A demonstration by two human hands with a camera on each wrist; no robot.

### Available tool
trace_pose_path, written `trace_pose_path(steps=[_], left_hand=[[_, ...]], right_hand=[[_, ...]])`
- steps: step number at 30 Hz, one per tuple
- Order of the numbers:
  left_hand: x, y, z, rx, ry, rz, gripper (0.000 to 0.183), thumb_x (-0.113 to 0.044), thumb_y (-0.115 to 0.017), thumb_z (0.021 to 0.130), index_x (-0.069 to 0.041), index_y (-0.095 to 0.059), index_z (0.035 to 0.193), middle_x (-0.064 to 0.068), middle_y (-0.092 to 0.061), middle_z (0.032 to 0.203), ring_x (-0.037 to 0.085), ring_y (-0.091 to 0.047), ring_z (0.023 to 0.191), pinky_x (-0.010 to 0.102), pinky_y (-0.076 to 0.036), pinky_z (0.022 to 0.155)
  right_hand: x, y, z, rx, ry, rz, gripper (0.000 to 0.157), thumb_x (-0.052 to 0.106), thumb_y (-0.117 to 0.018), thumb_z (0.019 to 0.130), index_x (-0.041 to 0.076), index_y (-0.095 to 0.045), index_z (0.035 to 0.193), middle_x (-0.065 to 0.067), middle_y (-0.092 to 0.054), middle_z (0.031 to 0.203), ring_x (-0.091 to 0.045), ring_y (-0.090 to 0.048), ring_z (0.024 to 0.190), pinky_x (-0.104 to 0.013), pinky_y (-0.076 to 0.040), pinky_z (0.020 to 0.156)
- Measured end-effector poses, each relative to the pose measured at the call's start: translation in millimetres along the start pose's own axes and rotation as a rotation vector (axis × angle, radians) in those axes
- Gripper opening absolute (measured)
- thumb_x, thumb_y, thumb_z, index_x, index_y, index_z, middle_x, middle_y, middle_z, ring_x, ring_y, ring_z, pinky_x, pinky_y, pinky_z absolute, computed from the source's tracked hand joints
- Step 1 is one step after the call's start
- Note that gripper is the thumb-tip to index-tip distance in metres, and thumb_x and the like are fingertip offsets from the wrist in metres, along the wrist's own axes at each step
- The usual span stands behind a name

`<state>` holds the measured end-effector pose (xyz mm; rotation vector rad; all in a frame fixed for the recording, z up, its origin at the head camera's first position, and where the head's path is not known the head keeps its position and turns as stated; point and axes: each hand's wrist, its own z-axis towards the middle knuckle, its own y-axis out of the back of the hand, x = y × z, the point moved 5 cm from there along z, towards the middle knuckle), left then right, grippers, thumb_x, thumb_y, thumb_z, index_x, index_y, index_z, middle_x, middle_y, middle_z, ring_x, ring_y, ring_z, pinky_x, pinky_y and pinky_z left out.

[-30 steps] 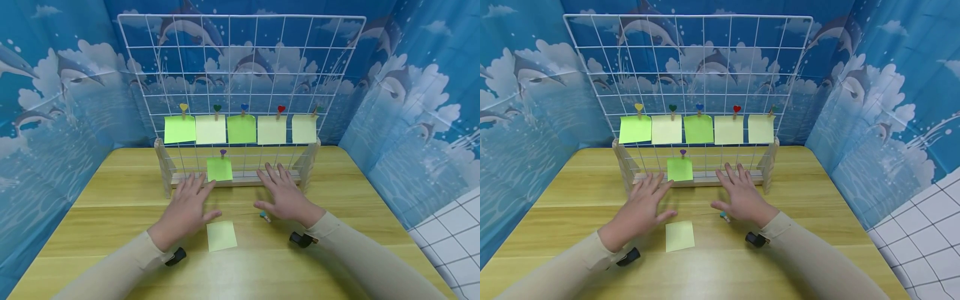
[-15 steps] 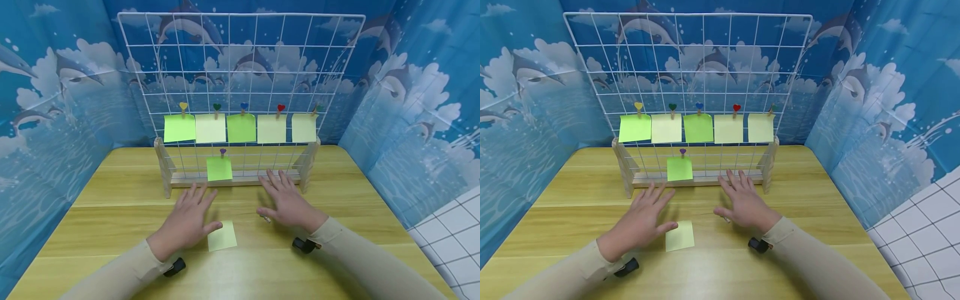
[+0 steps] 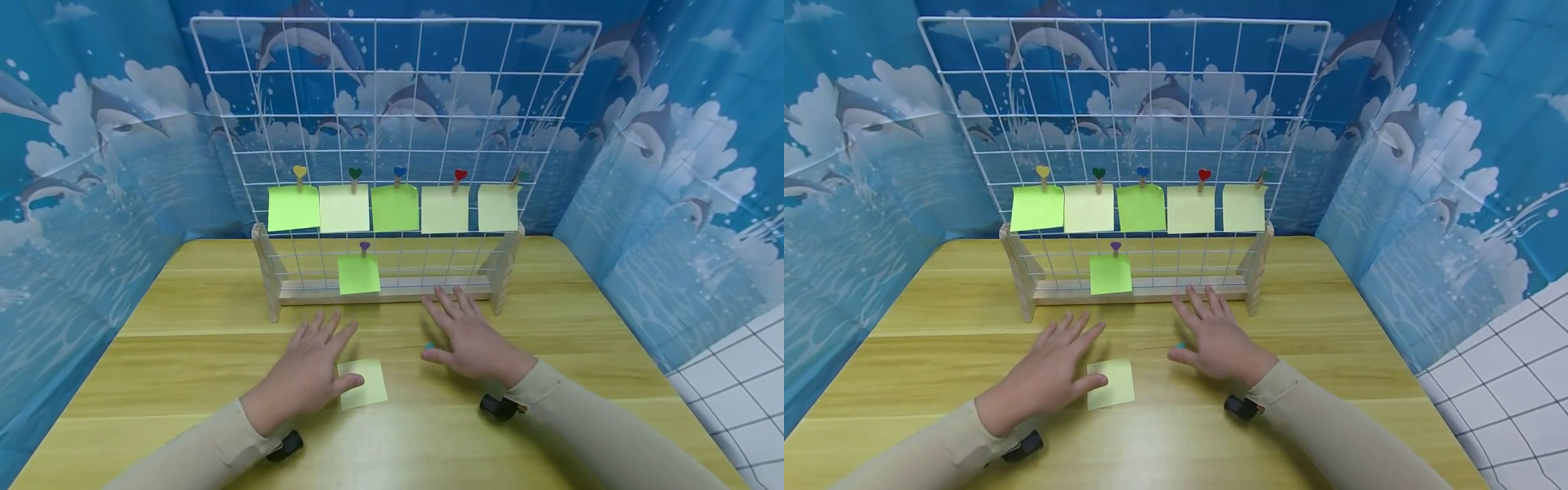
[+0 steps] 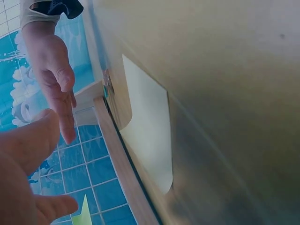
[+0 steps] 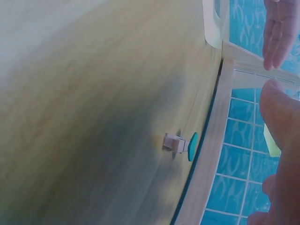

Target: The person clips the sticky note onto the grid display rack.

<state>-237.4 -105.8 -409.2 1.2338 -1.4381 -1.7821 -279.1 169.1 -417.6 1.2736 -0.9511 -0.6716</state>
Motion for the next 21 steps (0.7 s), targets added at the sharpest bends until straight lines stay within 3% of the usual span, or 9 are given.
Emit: trace_pose_path(steps=[12,21], left_hand=[[1.8,-14.4,-1.2,0.077,0.003,-0.009,0.086,-0.059,-0.069,0.097,-0.015,-0.038,0.164,0.020,-0.030,0.171,0.048,-0.024,0.159,0.066,-0.020,0.128],[3.3,-22.0,-1.7,0.097,-0.002,-0.004,0.084,-0.058,-0.070,0.096,-0.014,-0.042,0.162,0.021,-0.037,0.168,0.049,-0.031,0.156,0.065,-0.024,0.127]], right_hand=[[-3,-9.0,-6,0.011,0.039,0.028,0.092,0.055,-0.068,0.099,0.014,-0.024,0.169,-0.023,-0.015,0.175,-0.057,-0.008,0.159,-0.074,-0.016,0.125],[-4,-12.7,-8,0.034,0.057,0.019,0.089,0.054,-0.067,0.100,0.013,-0.027,0.168,-0.024,-0.014,0.175,-0.055,-0.008,0.160,-0.075,-0.018,0.124]])
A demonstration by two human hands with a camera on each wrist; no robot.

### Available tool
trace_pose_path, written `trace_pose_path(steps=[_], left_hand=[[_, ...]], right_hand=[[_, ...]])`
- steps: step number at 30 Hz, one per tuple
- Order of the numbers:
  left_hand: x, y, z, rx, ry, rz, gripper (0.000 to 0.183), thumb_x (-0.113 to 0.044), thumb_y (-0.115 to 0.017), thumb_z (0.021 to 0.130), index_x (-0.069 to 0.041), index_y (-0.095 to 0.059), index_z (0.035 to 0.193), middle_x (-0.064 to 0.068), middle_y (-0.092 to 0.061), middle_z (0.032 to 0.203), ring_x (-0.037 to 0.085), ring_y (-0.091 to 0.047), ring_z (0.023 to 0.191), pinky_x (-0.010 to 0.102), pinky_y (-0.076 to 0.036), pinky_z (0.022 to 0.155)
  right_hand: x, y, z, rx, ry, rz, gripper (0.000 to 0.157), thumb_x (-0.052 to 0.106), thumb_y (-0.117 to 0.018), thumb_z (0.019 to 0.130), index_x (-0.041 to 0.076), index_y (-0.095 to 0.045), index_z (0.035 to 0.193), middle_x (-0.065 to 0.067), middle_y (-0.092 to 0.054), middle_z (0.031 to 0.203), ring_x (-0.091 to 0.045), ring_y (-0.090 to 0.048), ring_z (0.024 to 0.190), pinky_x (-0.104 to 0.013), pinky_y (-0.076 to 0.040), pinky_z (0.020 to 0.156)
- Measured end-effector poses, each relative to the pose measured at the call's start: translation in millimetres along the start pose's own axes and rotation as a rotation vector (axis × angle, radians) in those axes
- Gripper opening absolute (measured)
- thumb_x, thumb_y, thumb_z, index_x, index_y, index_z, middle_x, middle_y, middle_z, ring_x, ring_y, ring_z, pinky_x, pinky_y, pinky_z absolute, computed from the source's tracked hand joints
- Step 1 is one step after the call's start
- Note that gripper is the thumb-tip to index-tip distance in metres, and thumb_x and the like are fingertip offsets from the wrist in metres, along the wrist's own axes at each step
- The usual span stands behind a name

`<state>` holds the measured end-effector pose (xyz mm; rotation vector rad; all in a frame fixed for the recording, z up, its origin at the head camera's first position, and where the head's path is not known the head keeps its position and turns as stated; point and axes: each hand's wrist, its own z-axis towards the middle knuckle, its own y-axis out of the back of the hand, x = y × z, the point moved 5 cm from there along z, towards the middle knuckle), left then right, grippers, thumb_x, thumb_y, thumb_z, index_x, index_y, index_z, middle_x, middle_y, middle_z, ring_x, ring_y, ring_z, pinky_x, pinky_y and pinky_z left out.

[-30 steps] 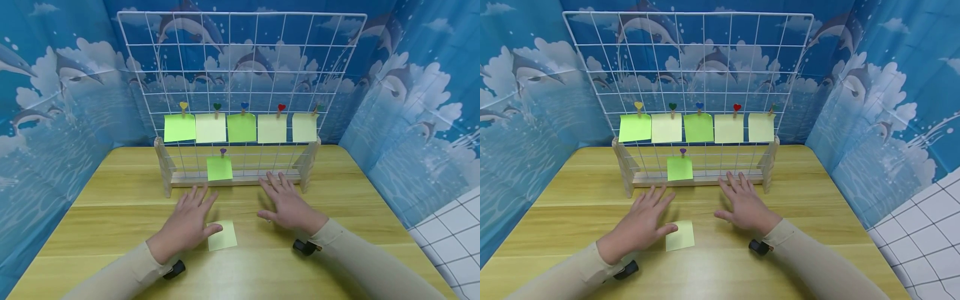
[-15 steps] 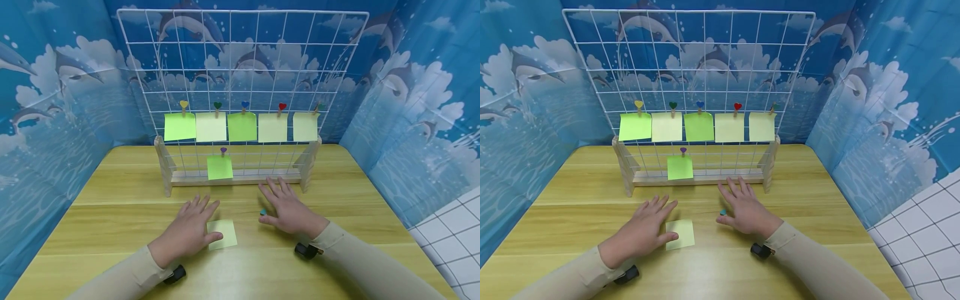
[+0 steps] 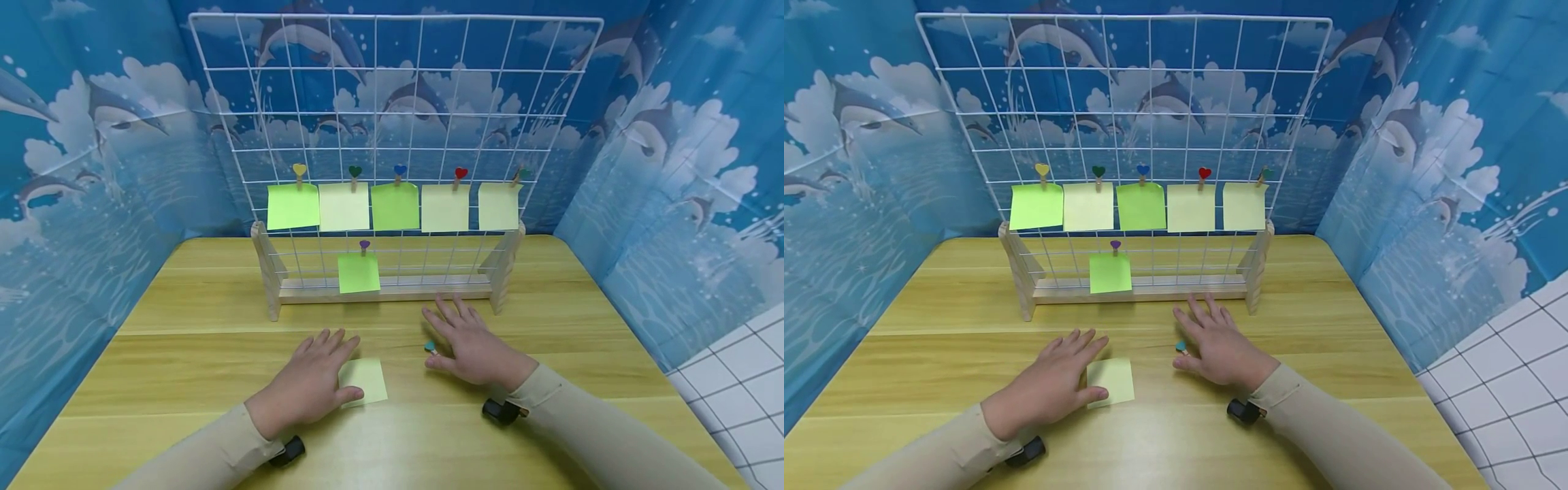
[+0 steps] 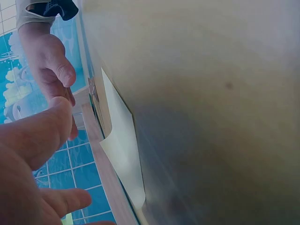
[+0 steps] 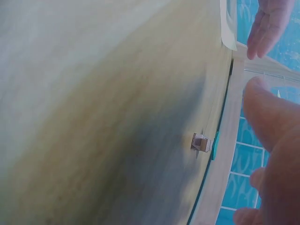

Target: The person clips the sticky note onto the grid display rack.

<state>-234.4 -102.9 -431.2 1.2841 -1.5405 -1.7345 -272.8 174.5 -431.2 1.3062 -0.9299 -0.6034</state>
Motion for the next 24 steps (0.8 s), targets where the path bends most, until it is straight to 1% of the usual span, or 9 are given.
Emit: trace_pose_path(steps=[4,9,17,19,21,24], left_hand=[[0.4,-1.4,-0.6,0.004,-0.001,0.000,0.083,-0.057,-0.071,0.096,-0.012,-0.045,0.160,0.021,-0.044,0.164,0.048,-0.036,0.154,0.065,-0.026,0.126],[0.0,-1.3,-1.5,0.011,-0.005,0.005,0.081,-0.056,-0.071,0.096,-0.010,-0.047,0.158,0.019,-0.052,0.158,0.045,-0.044,0.150,0.063,-0.029,0.125],[1.3,-2.1,-1.4,0.013,-0.020,0.027,0.077,-0.054,-0.073,0.096,-0.007,-0.052,0.154,0.014,-0.060,0.150,0.032,-0.054,0.143,0.062,-0.033,0.123],[1.8,-2.3,-1.3,0.013,-0.022,0.031,0.076,-0.053,-0.073,0.096,-0.006,-0.053,0.153,0.014,-0.061,0.149,0.031,-0.055,0.142,0.062,-0.034,0.123],[2.2,-2.3,-1.1,0.011,-0.026,0.035,0.075,-0.053,-0.073,0.096,-0.005,-0.055,0.151,0.014,-0.061,0.148,0.030,-0.055,0.141,0.061,-0.035,0.122],[2.3,-1.9,-0.7,0.001,-0.037,0.045,0.073,-0.053,-0.074,0.095,-0.003,-0.060,0.146,0.014,-0.063,0.144,0.030,-0.058,0.136,0.057,-0.039,0.120]], right_hand=[[-0.3,-1.2,-1.2,0.036,0.003,0.013,0.083,0.051,-0.064,0.103,0.013,-0.029,0.167,-0.024,-0.018,0.174,-0.056,-0.010,0.159,-0.074,-0.018,0.124],[-1.1,-2.1,-2.2,0.069,0.015,0.026,0.072,0.044,-0.060,0.107,0.012,-0.035,0.166,-0.024,-0.027,0.171,-0.059,-0.017,0.157,-0.073,-0.021,0.124],[-4.5,-3.4,0.1,0.101,0.015,0.030,0.057,0.032,-0.053,0.111,0.014,-0.041,0.163,-0.022,-0.037,0.168,-0.058,-0.029,0.153,-0.071,-0.026,0.123],[-4.8,-3.9,0.9,0.102,0.022,0.023,0.054,0.030,-0.053,0.112,0.013,-0.043,0.162,-0.022,-0.040,0.166,-0.056,-0.034,0.152,-0.069,-0.029,0.123],[-4.9,-4.3,1.2,0.099,0.028,0.008,0.053,0.030,-0.053,0.112,0.013,-0.045,0.161,-0.022,-0.045,0.163,-0.051,-0.041,0.150,-0.066,-0.035,0.122],[-5.1,-5.5,1.2,0.099,0.028,-0.003,0.051,0.029,-0.055,0.111,0.014,-0.047,0.159,-0.020,-0.052,0.156,-0.043,-0.052,0.144,-0.060,-0.043,0.118]])
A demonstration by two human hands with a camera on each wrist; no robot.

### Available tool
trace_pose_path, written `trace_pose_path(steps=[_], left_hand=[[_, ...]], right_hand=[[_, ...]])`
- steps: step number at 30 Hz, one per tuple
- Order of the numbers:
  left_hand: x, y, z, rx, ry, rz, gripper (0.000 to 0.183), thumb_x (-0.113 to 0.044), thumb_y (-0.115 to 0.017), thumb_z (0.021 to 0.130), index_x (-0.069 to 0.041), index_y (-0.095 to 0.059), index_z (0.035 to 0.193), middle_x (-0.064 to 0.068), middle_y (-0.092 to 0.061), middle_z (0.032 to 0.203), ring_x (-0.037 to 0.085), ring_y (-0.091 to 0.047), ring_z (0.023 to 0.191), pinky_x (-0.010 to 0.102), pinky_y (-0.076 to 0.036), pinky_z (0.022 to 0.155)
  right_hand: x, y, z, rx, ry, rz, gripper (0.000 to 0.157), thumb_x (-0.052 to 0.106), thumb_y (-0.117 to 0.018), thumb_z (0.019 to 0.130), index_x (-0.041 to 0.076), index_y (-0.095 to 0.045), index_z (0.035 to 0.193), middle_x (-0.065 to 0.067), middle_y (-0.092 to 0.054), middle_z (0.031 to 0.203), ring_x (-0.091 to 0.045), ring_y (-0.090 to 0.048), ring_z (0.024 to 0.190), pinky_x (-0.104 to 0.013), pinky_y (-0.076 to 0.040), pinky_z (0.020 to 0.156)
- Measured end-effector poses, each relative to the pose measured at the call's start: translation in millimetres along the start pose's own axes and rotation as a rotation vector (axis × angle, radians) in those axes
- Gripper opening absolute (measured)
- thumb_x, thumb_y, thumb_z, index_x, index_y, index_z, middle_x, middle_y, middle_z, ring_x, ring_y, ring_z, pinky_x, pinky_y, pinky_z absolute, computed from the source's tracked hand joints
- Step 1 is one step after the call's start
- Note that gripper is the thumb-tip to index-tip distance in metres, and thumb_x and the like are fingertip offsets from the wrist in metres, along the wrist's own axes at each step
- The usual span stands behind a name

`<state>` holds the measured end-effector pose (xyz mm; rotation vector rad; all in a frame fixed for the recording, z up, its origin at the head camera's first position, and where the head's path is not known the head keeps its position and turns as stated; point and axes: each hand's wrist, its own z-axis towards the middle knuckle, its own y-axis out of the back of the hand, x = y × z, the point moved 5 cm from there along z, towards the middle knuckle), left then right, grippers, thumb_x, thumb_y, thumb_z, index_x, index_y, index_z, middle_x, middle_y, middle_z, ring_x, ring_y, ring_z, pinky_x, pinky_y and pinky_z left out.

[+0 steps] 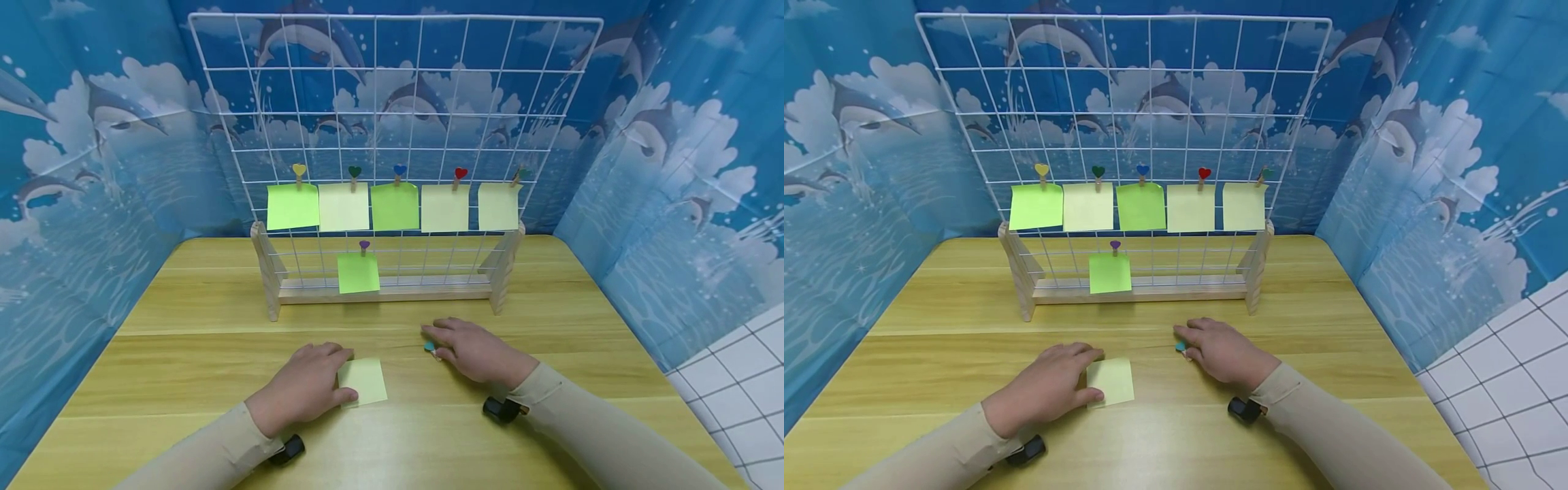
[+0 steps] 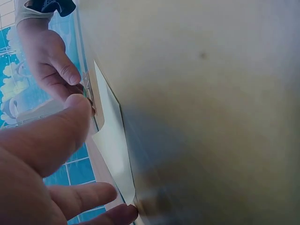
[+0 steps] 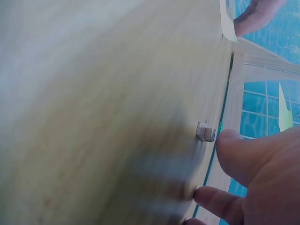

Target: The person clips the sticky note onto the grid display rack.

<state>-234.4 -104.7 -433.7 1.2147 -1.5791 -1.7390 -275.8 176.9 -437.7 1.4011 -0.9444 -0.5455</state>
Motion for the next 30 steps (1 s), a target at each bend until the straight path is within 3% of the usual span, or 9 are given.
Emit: trace_pose_path(steps=[8,21,30], left_hand=[[0.6,1.0,0.0,-0.032,-0.031,0.028,0.069,-0.049,-0.082,0.089,0.000,-0.067,0.137,0.012,-0.068,0.128,0.029,-0.063,0.119,0.051,-0.048,0.110],[1.2,-1.1,1.5,-0.032,-0.037,0.018,0.063,-0.044,-0.087,0.084,-0.004,-0.071,0.130,0.003,-0.066,0.109,0.021,-0.058,0.095,0.047,-0.052,0.092],[0.4,1.2,2.6,-0.044,-0.041,0.014,0.061,-0.040,-0.088,0.083,-0.004,-0.072,0.129,0.000,-0.065,0.101,0.016,-0.056,0.092,0.044,-0.051,0.089]], right_hand=[[0.5,1.1,1.5,-0.030,0.008,-0.006,0.044,0.024,-0.060,0.109,0.014,-0.058,0.152,-0.013,-0.064,0.135,-0.028,-0.067,0.120,-0.049,-0.056,0.104],[3.4,2.1,0.3,-0.088,0.084,-0.009,0.027,0.020,-0.068,0.104,0.014,-0.073,0.130,-0.002,-0.066,0.113,-0.017,-0.060,0.102,-0.041,-0.056,0.091],[1.6,1.5,0.3,-0.101,0.074,0.034,0.021,0.022,-0.071,0.102,0.015,-0.077,0.121,0.004,-0.065,0.105,-0.013,-0.057,0.097,-0.037,-0.055,0.088]])
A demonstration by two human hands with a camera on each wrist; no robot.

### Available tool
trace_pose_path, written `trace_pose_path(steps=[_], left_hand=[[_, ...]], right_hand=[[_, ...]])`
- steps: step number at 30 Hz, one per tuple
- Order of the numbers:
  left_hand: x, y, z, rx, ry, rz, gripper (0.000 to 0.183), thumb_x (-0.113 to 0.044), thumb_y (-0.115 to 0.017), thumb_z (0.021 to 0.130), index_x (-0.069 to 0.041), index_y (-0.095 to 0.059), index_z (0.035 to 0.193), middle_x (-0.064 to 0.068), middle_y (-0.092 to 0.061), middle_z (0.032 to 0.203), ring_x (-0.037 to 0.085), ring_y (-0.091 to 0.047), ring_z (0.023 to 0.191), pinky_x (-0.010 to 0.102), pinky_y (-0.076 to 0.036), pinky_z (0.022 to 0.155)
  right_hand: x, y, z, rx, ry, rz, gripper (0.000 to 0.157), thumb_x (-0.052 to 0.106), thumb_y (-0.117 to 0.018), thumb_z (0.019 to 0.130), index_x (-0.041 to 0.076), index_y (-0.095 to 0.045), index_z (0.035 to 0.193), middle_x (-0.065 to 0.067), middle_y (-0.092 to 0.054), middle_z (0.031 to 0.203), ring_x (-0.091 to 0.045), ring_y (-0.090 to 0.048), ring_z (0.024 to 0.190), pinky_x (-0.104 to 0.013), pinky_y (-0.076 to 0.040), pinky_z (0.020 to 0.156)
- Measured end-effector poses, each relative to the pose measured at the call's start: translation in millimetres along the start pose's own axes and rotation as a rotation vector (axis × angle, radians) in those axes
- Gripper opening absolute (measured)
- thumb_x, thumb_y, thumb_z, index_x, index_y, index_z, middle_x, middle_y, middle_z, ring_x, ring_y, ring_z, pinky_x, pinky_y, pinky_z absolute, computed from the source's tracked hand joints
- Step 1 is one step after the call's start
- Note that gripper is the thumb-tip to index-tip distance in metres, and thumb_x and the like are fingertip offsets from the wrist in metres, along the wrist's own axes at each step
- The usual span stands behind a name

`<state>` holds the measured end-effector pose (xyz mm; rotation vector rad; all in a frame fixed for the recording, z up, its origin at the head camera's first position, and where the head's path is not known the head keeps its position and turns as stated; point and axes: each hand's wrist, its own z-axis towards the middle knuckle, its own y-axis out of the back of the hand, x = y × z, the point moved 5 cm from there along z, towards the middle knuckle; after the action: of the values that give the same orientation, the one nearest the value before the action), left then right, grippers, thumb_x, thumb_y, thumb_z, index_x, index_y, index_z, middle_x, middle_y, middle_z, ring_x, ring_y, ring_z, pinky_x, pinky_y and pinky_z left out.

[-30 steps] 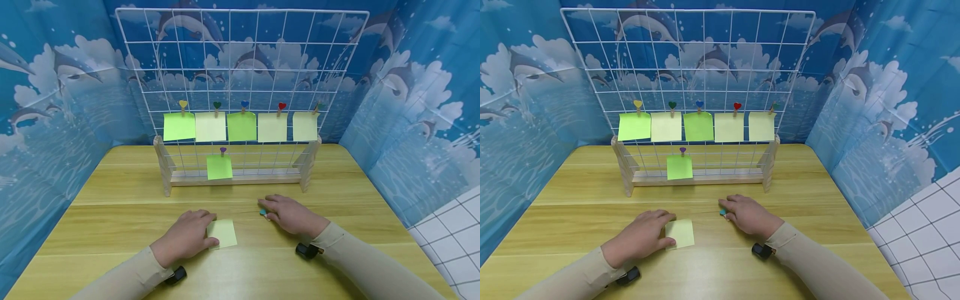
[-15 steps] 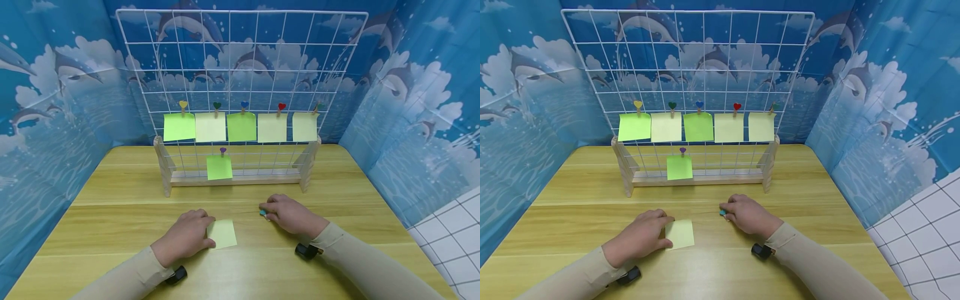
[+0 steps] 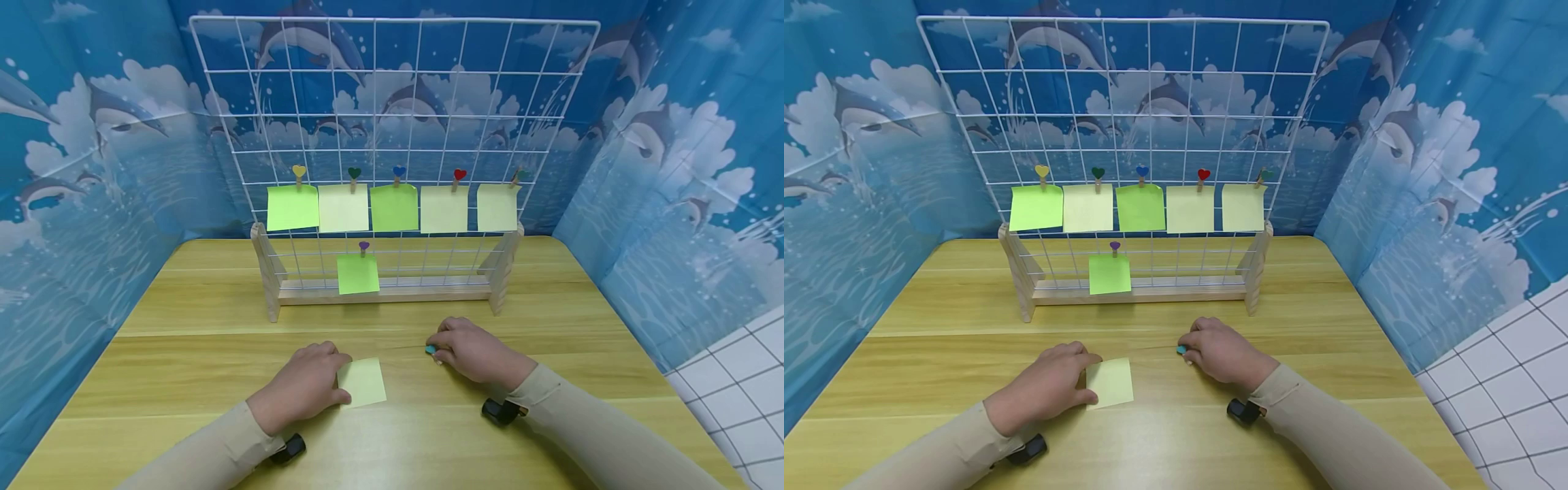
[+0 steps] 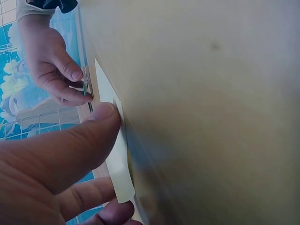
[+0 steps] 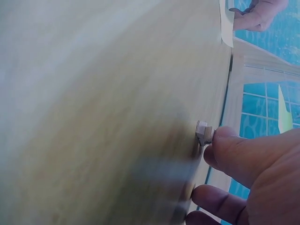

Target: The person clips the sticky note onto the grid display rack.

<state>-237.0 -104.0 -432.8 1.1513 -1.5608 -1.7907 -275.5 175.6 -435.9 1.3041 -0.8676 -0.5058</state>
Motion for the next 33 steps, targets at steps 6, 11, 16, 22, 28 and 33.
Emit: trace_pose_path(steps=[6,11,16,22,28,33], left_hand=[[0.8,0.2,-0.1,-0.007,0.006,-0.019,0.060,-0.039,-0.089,0.083,-0.004,-0.072,0.129,0.003,-0.068,0.108,0.018,-0.059,0.098,0.047,-0.052,0.095],[2.0,-1.0,0.3,0.002,0.018,-0.047,0.062,-0.039,-0.089,0.083,-0.004,-0.070,0.131,0.006,-0.070,0.114,0.023,-0.062,0.104,0.050,-0.051,0.099],[2.4,-1.5,0.7,0.014,0.027,-0.059,0.062,-0.038,-0.088,0.083,-0.004,-0.069,0.132,0.007,-0.069,0.114,0.024,-0.062,0.103,0.052,-0.051,0.099],[1.6,-0.8,0.3,0.015,0.021,-0.051,0.057,-0.034,-0.087,0.086,-0.005,-0.070,0.132,0.007,-0.070,0.114,0.023,-0.063,0.104,0.051,-0.052,0.097],[1.2,-0.1,1.4,0.014,0.023,-0.050,0.052,-0.031,-0.086,0.087,-0.007,-0.070,0.130,0.005,-0.070,0.113,0.022,-0.063,0.103,0.050,-0.052,0.097],[1.9,-1.3,3.6,0.016,0.031,-0.053,0.049,-0.030,-0.086,0.087,-0.008,-0.071,0.128,0.003,-0.070,0.111,0.021,-0.063,0.103,0.050,-0.051,0.098]], right_hand=[[1,1.2,0,-0.008,-0.016,0.010,0.018,0.023,-0.073,0.101,0.014,-0.078,0.116,0.004,-0.064,0.103,-0.012,-0.058,0.096,-0.036,-0.055,0.087],[1,3.1,1,-0.013,-0.038,0.034,0.017,0.022,-0.074,0.100,0.013,-0.078,0.113,0.005,-0.064,0.101,-0.010,-0.057,0.093,-0.034,-0.056,0.086],[-1,3.9,2,0.004,-0.101,0.090,0.013,0.022,-0.075,0.099,0.013,-0.078,0.109,0.006,-0.064,0.099,-0.008,-0.054,0.088,-0.031,-0.054,0.082],[-10,2.2,3,0.053,-0.219,0.196,0.007,0.022,-0.079,0.095,0.016,-0.077,0.099,0.007,-0.064,0.093,-0.009,-0.054,0.084,-0.031,-0.051,0.078],[-19,-1.1,3,0.085,-0.262,0.306,0.008,0.021,-0.078,0.096,0.017,-0.073,0.092,0.008,-0.062,0.078,-0.009,-0.052,0.072,-0.026,-0.043,0.066],[-23,-1.7,2,0.107,-0.260,0.354,0.010,0.021,-0.074,0.100,0.019,-0.071,0.090,0.009,-0.062,0.074,-0.009,-0.048,0.067,-0.024,-0.038,0.062]])
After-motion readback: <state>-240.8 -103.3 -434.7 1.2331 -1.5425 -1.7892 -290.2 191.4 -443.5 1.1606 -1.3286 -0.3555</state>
